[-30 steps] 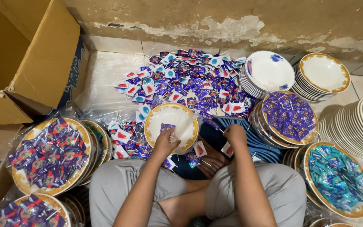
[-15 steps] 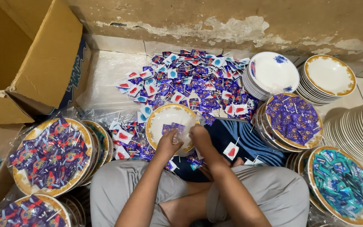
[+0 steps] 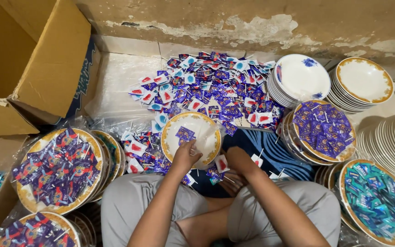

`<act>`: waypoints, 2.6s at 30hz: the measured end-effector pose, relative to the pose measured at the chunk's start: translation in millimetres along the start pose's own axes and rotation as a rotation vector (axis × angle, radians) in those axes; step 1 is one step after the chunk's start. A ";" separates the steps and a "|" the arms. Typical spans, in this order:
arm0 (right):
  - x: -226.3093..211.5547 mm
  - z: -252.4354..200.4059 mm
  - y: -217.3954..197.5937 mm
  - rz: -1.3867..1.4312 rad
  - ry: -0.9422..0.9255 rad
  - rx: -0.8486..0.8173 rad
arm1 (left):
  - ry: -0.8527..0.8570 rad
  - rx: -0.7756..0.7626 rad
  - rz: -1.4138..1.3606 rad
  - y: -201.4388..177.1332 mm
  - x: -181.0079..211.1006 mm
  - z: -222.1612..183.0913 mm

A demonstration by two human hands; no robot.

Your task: Arranging small candy packets onto decorative plates while sitting on the floor.

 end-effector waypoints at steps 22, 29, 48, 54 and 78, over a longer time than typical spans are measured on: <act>-39.2 -71.4 -125.7 -0.069 0.330 -0.247 | -0.049 0.273 0.406 -107.6 -103.7 50.3; -38.0 18.3 -12.3 -0.127 -0.172 0.447 | -0.177 0.253 0.358 -79.8 -147.6 60.9; -4.9 27.8 -10.7 0.416 0.213 0.140 | -0.145 0.227 0.331 -77.1 -151.5 68.0; 3.3 35.6 11.2 0.201 0.217 0.190 | -0.124 0.222 0.302 -78.6 -128.1 52.3; 115.5 17.1 -19.8 0.272 0.544 0.312 | -0.141 0.207 0.403 -83.3 -128.6 55.6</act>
Point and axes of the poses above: each hand's wrist, its own z-axis towards the middle knuckle, its own y-axis out of the palm, x = y × z, the point moved 4 cm from there along z, towards the middle knuckle, and after that the axes turned 2 degrees about z, right-handed, at the moved point
